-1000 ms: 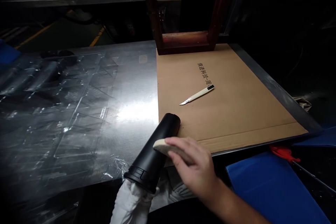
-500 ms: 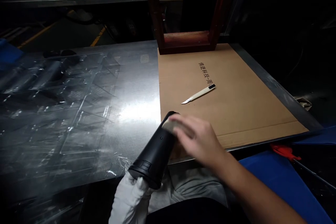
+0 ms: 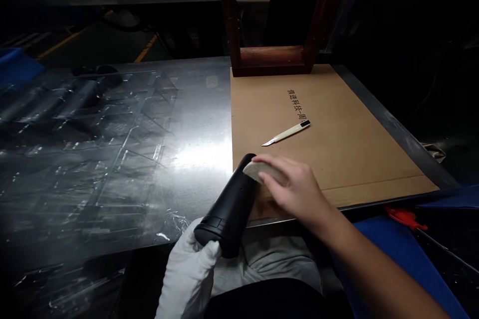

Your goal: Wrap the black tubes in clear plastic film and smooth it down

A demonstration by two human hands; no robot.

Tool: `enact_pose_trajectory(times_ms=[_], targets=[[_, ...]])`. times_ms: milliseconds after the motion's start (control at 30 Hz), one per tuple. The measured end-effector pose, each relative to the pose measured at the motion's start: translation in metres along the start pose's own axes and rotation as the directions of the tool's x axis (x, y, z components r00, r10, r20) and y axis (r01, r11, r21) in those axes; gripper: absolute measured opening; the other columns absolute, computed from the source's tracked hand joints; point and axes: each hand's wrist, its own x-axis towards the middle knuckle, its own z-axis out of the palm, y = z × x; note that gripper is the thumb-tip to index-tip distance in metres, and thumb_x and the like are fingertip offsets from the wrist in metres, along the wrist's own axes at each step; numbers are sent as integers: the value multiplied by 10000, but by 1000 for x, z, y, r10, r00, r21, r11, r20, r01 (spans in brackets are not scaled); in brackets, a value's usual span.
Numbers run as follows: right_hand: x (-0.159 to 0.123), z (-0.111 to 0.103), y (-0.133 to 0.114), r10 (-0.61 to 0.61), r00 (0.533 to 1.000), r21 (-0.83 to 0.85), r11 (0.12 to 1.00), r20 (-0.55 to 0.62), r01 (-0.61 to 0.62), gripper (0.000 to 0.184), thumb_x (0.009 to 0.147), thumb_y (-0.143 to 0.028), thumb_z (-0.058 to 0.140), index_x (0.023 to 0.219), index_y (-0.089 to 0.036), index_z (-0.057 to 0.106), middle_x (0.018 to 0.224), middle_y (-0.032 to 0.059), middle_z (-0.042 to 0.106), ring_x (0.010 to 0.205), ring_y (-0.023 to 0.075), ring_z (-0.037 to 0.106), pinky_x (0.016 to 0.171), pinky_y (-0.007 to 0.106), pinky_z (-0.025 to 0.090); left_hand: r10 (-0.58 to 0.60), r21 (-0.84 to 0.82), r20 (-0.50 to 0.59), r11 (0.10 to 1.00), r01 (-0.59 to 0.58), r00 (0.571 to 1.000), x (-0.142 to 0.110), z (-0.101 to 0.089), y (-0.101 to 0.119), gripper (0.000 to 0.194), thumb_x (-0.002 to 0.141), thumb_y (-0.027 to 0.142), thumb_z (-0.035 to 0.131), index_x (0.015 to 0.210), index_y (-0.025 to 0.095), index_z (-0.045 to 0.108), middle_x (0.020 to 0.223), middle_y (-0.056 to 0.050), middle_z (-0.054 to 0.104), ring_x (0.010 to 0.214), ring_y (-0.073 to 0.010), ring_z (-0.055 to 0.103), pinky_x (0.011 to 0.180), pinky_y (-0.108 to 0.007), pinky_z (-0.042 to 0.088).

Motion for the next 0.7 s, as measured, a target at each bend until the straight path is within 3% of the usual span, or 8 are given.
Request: enact_pose_trajectory(times_ms=[133, 267, 400, 533, 700], targets=[[-2, -5, -2, -70, 989, 28, 997, 132, 67, 336, 844, -136, 575, 1157, -255, 599, 1043, 5, 689, 899, 143, 654, 766, 226, 527, 26, -42, 72, 999, -23, 997, 1, 0, -2, 232, 658, 285, 790, 844, 185, 693, 698, 31, 656, 656, -117, 578, 629, -185, 471], [-5, -9, 1, 8, 1000, -29, 1000, 15, -8, 317, 837, -143, 584, 1127, -268, 614, 1047, -1, 690, 885, 151, 658, 762, 235, 528, 38, -30, 79, 999, -36, 996, -2, 5, -1, 152, 697, 269, 761, 807, 194, 688, 661, 52, 617, 633, -95, 548, 617, -152, 454], [-11, -10, 2, -35, 991, 16, 999, 126, 33, 351, 844, -139, 578, 1162, -289, 592, 1061, -10, 685, 914, 149, 653, 767, 226, 528, 49, -49, 135, 998, -42, 990, -3, 7, -1, 164, 724, 255, 737, 871, 202, 688, 739, 34, 650, 698, -118, 583, 672, -177, 473], [-11, -9, 6, 27, 1000, 4, 1000, 6, -27, 312, 835, -132, 593, 1113, -271, 621, 1040, -10, 690, 906, 139, 653, 783, 217, 521, 55, -21, 130, 998, -52, 990, -3, 6, -3, 135, 703, 259, 753, 797, 193, 683, 669, 49, 614, 638, -98, 549, 615, -159, 453], [-15, -6, 4, -56, 992, 54, 997, 116, 50, 338, 842, -127, 583, 1147, -271, 602, 1049, -8, 684, 915, 139, 649, 788, 217, 521, 66, -14, 160, 998, -65, 985, -2, 3, -6, 154, 720, 235, 734, 862, 200, 684, 745, 35, 639, 704, -115, 563, 670, -176, 456]])
